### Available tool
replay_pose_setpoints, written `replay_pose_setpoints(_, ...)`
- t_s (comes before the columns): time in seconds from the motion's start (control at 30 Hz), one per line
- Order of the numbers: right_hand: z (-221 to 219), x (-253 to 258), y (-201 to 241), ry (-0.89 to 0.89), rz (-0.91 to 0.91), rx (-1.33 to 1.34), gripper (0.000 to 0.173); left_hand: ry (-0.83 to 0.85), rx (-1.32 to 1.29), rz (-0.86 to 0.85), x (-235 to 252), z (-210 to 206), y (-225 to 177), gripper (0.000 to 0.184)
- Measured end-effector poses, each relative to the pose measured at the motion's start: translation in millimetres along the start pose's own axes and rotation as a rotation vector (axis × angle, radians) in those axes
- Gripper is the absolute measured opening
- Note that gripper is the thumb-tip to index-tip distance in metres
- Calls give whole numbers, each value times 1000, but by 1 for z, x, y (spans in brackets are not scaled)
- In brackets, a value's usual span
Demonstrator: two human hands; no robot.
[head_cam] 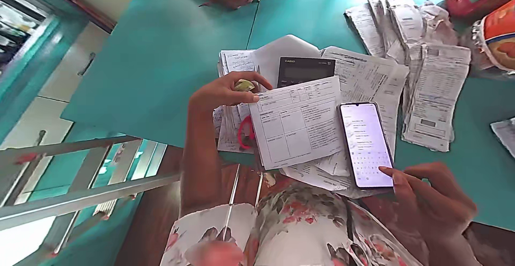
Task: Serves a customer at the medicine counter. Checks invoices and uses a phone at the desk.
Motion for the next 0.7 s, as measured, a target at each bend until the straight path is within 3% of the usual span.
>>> replay_pose_setpoints(0.4, -3, -4, -2, 74, -20, 24, 24, -14, 83, 15, -3, 0, 0, 29)
replay_pose_setpoints(0.7, -2, -7, -5, 22, -27, 32, 19, -71, 61, 101, -5, 1, 3, 31)
Point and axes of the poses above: each hand's wrist, its own x-axis towards the middle knuckle, its own z-axis out of the back of the hand, y = z × x, the point moved 3 cm from there along x, towards the middle knuckle, and after that the axes turned 15 degrees about y, right-handed, at the moved point
